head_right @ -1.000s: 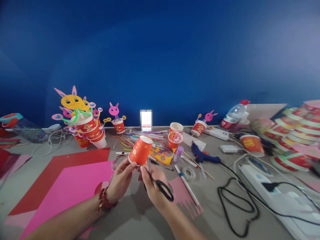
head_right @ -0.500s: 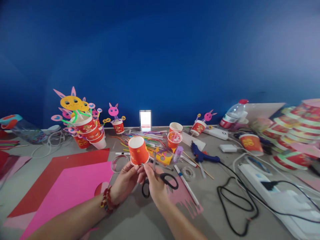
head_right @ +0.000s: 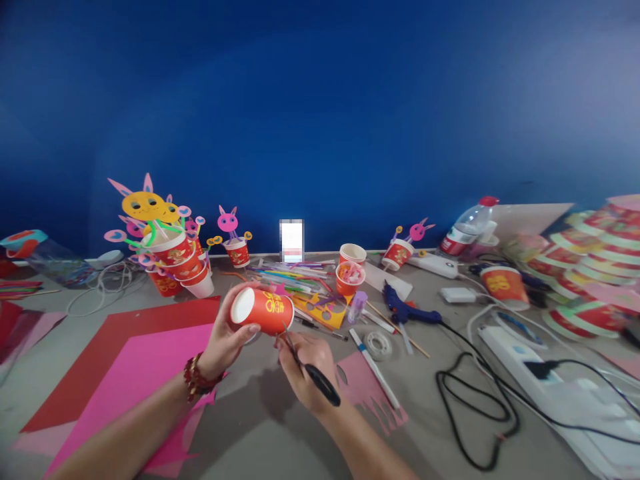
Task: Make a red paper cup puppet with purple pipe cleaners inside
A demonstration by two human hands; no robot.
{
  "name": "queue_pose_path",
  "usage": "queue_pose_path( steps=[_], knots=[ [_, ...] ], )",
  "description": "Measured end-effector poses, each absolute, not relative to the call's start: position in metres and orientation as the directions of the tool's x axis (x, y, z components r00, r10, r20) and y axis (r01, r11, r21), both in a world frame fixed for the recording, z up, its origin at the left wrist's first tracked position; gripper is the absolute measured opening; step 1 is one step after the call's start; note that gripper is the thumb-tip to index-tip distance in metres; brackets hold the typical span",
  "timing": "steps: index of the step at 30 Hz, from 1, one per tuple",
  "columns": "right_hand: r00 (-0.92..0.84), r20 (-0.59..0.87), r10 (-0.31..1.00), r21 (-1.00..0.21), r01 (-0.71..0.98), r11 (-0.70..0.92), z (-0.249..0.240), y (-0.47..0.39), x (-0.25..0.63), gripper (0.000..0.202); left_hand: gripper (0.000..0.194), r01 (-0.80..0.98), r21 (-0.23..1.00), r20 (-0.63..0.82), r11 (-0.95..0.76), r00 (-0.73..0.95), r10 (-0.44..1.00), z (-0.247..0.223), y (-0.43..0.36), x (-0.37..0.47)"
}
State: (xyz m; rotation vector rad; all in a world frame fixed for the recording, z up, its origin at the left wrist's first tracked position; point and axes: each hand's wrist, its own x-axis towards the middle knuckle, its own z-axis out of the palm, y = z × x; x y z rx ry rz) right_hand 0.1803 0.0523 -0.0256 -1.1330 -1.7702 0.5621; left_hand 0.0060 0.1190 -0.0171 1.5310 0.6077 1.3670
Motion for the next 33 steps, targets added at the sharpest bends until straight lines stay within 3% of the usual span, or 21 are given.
queue_pose_path(
  steps=[5,9,14,19,23,27,30,33],
  knots=[
    [-0.061,0.313,0.948,-0.887,0.338,0.315,-0.036,0.051,0.179,0.04,0.051,-0.153,0.892,0.447,-0.425,0.154,0.881,-0.019,0.113,0.011],
    [0.024,0.167,0.986,-0.986,0.011,0.167,-0.044,0.053,0.173,0.043,0.048,-0.115,0.856,0.517,-0.504,0.145,0.844,-0.022,0.109,0.014],
    [0.092,-0.012,0.996,-0.935,-0.353,0.021,-0.041,0.058,0.165,0.046,0.047,-0.128,0.834,0.55,-0.536,0.13,0.825,-0.028,0.101,0.019],
    [0.079,-0.188,0.979,-0.865,-0.485,-0.127,-0.034,0.063,0.165,0.048,0.051,-0.215,0.806,0.578,-0.551,0.087,0.811,-0.039,0.095,0.025],
    [0.126,-0.078,0.989,-0.938,-0.346,-0.03,-0.034,0.065,0.171,0.048,0.048,-0.234,0.839,0.525,-0.492,0.104,0.845,-0.04,0.103,0.021],
    [0.167,0.185,0.968,-0.982,0.059,0.178,-0.032,0.064,0.183,0.042,0.043,-0.161,0.871,0.49,-0.464,0.203,0.848,-0.034,0.114,0.013],
    [0.105,0.382,0.918,-0.855,0.418,0.308,-0.028,0.062,0.19,0.036,0.044,0.056,0.879,0.439,-0.474,0.298,0.848,-0.027,0.12,0.007],
    [0.009,0.5,0.866,-0.712,0.573,0.406,-0.027,0.062,0.193,0.033,0.049,0.284,0.823,0.364,-0.491,0.399,0.841,-0.017,0.124,0.002]
  ],
)
